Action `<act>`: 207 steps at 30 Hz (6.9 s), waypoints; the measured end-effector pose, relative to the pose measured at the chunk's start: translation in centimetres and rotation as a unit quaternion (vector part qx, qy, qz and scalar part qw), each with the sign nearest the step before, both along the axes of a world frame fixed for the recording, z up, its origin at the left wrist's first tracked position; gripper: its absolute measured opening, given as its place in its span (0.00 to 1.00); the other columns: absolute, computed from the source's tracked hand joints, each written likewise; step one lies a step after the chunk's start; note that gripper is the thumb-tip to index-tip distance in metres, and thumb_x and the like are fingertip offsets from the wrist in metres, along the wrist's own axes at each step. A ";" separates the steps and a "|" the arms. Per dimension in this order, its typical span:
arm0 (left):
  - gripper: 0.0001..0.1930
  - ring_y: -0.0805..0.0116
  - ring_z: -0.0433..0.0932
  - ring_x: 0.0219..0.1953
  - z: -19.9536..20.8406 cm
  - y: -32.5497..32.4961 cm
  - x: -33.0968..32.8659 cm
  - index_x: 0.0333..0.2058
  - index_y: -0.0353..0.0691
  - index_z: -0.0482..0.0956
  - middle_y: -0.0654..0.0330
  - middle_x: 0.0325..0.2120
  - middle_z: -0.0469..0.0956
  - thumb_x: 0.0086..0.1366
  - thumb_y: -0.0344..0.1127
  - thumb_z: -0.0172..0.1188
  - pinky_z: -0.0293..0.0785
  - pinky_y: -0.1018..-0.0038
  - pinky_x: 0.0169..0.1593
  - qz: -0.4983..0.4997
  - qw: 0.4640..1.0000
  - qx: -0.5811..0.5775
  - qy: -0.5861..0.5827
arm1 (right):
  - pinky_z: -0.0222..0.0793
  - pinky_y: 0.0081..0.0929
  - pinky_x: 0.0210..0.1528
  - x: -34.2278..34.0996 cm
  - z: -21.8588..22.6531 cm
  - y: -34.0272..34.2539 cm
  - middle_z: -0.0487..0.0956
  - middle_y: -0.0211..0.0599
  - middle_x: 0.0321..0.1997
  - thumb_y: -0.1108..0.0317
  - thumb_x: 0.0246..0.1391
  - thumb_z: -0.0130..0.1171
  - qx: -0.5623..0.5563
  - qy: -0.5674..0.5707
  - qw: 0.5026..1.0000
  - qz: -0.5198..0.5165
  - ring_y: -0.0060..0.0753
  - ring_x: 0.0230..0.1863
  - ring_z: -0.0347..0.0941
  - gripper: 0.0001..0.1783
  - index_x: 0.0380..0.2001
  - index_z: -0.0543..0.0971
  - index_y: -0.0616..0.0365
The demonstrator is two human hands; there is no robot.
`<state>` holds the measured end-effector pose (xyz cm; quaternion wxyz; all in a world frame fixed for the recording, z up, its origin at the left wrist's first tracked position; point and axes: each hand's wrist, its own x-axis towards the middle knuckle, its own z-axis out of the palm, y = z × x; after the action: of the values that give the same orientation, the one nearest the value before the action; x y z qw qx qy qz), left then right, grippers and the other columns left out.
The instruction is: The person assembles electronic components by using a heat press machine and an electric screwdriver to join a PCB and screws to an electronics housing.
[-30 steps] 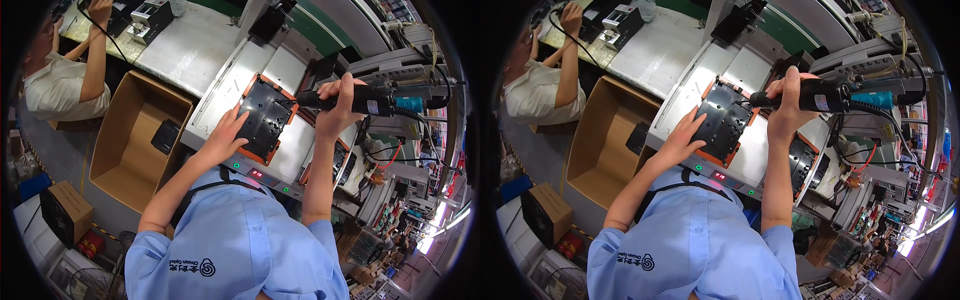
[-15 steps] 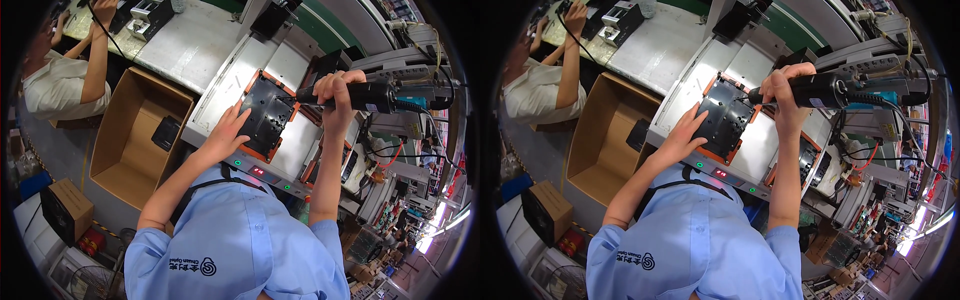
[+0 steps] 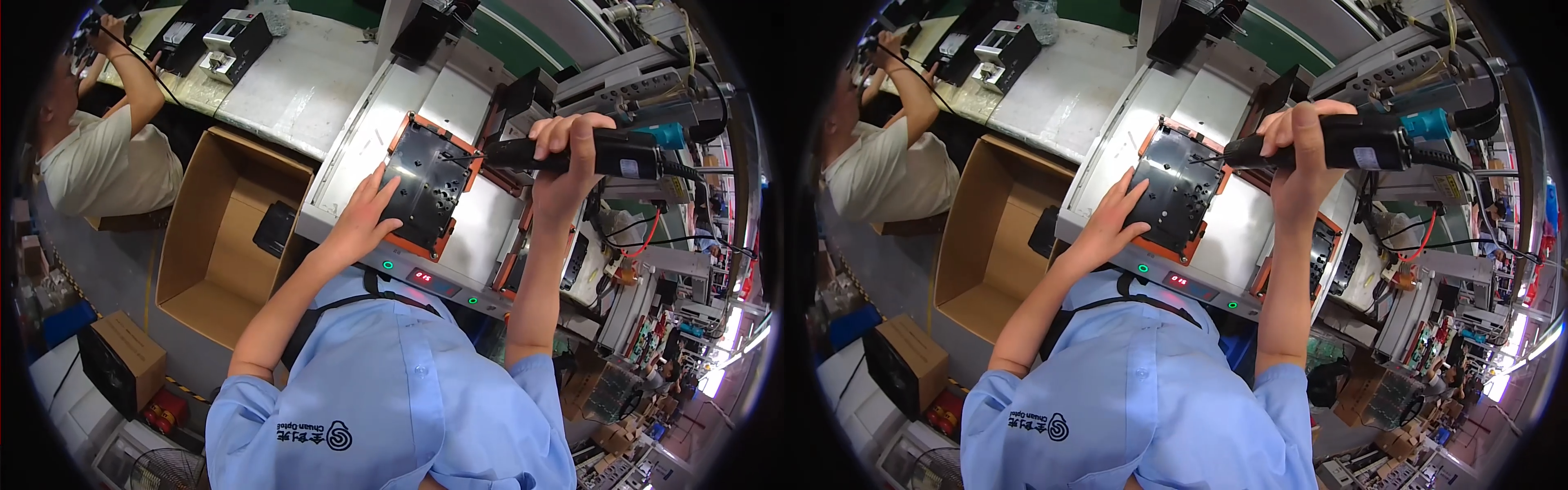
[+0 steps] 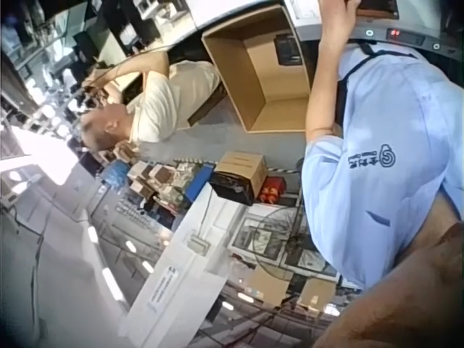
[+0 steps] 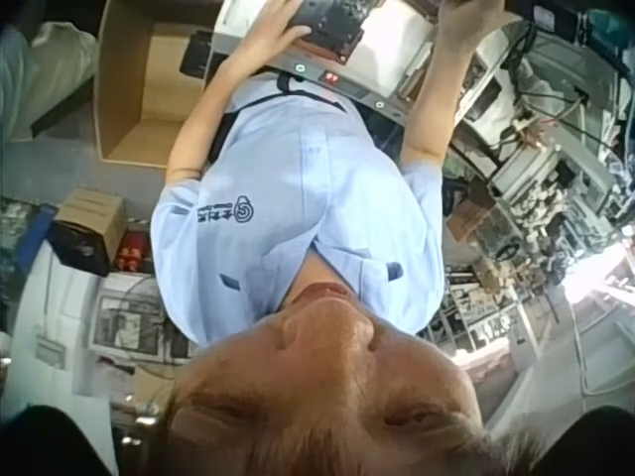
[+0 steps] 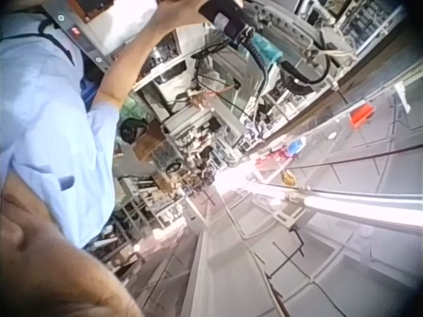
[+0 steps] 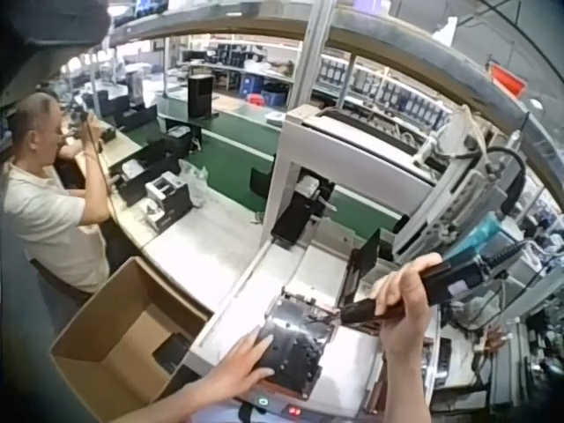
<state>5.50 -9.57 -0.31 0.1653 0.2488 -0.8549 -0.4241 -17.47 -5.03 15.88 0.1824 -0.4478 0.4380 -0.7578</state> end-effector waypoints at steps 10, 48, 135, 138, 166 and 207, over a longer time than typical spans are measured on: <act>0.34 0.42 0.51 0.65 0.1 0.1 0.0 0.61 0.35 0.58 0.42 0.65 0.47 0.58 0.35 0.63 0.55 0.59 0.65 0.001 1.000 0.010 0.004 | 0.70 0.33 0.31 0.2 -1.5 -1.8 0.66 0.29 0.17 0.71 0.56 0.57 0.017 0.003 0.999 -0.028 0.25 0.16 0.64 0.06 0.32 0.69 0.58; 0.28 0.39 0.49 0.66 1.2 0.0 -3.0 0.57 0.51 0.70 0.59 0.59 0.65 0.56 0.24 0.54 0.40 0.35 0.63 -0.034 0.940 -0.328 -0.088 | 0.56 0.25 0.27 -5.8 3.4 17.9 0.62 0.26 0.16 0.64 0.59 0.51 -0.053 -0.092 0.972 -0.210 0.21 0.15 0.57 0.08 0.28 0.68 0.54; 0.20 0.59 0.64 0.62 2.7 4.4 -3.6 0.58 0.34 0.66 0.51 0.56 0.69 0.69 0.32 0.50 0.57 0.69 0.63 0.319 0.943 -0.014 -0.093 | 0.67 0.23 0.47 -20.8 -16.1 35.3 0.79 0.35 0.41 0.62 0.65 0.48 0.417 -0.066 0.832 -0.360 0.22 0.42 0.72 0.16 0.43 0.77 0.65; 0.22 0.67 0.69 0.55 -0.2 2.7 -1.8 0.60 0.34 0.63 0.53 0.53 0.71 0.69 0.36 0.49 0.61 0.73 0.59 0.298 0.951 0.063 -0.047 | 0.66 0.21 0.46 -13.3 -13.8 33.4 0.78 0.35 0.43 0.63 0.66 0.43 0.456 -0.069 0.855 -0.238 0.21 0.42 0.72 0.17 0.48 0.75 0.64; 0.24 0.57 0.73 0.51 -0.9 1.3 -1.6 0.58 0.32 0.62 0.46 0.48 0.74 0.68 0.38 0.52 0.66 0.70 0.54 0.192 0.979 0.058 -0.036 | 0.69 0.33 0.38 -18.6 -17.4 24.3 0.78 0.47 0.31 0.65 0.62 0.47 0.467 0.298 0.741 -0.378 0.46 0.34 0.76 0.14 0.37 0.78 0.62; 0.28 0.44 0.72 0.49 -1.1 0.7 -0.8 0.57 0.28 0.61 0.40 0.45 0.73 0.64 0.40 0.56 0.68 0.61 0.51 0.164 0.985 0.035 -0.051 | 0.67 0.33 0.46 8.0 -12.5 12.3 0.67 0.51 0.51 0.61 0.58 0.57 0.521 0.163 0.837 -0.029 0.40 0.46 0.70 0.35 0.62 0.56 0.64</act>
<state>4.71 -8.89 -1.38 0.1801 0.4124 -0.7947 -0.4074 -9.48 7.30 3.37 0.2929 -0.3910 0.8043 -0.3383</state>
